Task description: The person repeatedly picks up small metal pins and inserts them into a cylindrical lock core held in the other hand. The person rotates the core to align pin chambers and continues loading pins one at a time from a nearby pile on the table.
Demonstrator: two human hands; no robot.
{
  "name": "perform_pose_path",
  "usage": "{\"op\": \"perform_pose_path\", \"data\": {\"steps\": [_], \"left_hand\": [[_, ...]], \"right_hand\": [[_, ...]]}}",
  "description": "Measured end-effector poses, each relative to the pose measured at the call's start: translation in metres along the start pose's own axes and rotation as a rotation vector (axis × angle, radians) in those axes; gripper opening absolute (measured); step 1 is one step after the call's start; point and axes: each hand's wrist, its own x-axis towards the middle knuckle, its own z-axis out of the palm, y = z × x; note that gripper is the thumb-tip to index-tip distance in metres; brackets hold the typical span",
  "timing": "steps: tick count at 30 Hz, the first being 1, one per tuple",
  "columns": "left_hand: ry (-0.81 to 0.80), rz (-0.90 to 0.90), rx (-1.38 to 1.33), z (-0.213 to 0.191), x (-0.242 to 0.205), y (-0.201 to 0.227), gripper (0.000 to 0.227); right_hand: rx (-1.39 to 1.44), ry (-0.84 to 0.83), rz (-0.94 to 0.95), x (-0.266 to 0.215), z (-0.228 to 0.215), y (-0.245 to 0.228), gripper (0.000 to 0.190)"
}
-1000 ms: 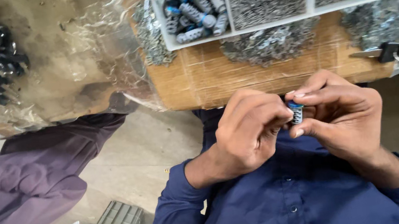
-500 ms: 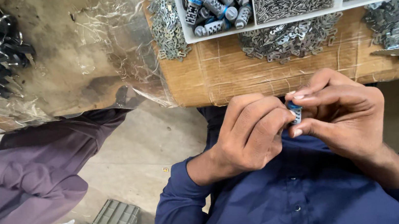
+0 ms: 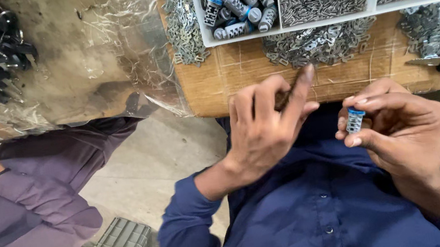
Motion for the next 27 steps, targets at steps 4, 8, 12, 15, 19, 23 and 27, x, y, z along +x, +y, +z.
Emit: {"op": "perform_pose_path", "data": {"steps": [4,8,12,15,19,23,27], "left_hand": [[0.004,0.188,-0.182,0.0,-0.006,-0.019,0.023],[0.125,-0.005,-0.487,0.002,-0.016,-0.02,0.022],[0.129,-0.127,-1.02,0.004,-0.01,0.001,0.037],[0.06,-0.078,-0.938,0.001,0.003,0.01,0.036],[-0.028,0.105,-0.734,-0.01,0.01,0.002,0.041],[-0.25,-0.309,-1.427,-0.017,0.0,-0.002,0.03],[-0.313,-0.524,-1.469,-0.013,-0.005,0.008,0.034]], "right_hand": [[0.011,-0.005,-0.022,0.004,0.001,0.001,0.032],[0.052,-0.024,-0.003,0.015,0.007,0.002,0.036],[0.056,-0.028,-0.002,0.014,0.007,0.003,0.037],[-0.062,-0.028,-0.04,0.012,0.004,-0.001,0.034],[-0.189,-0.014,0.002,0.01,0.005,-0.004,0.036],[-0.247,-0.222,-0.013,0.017,0.005,-0.005,0.038],[-0.154,-0.17,0.027,0.012,0.0,-0.005,0.031]]}}
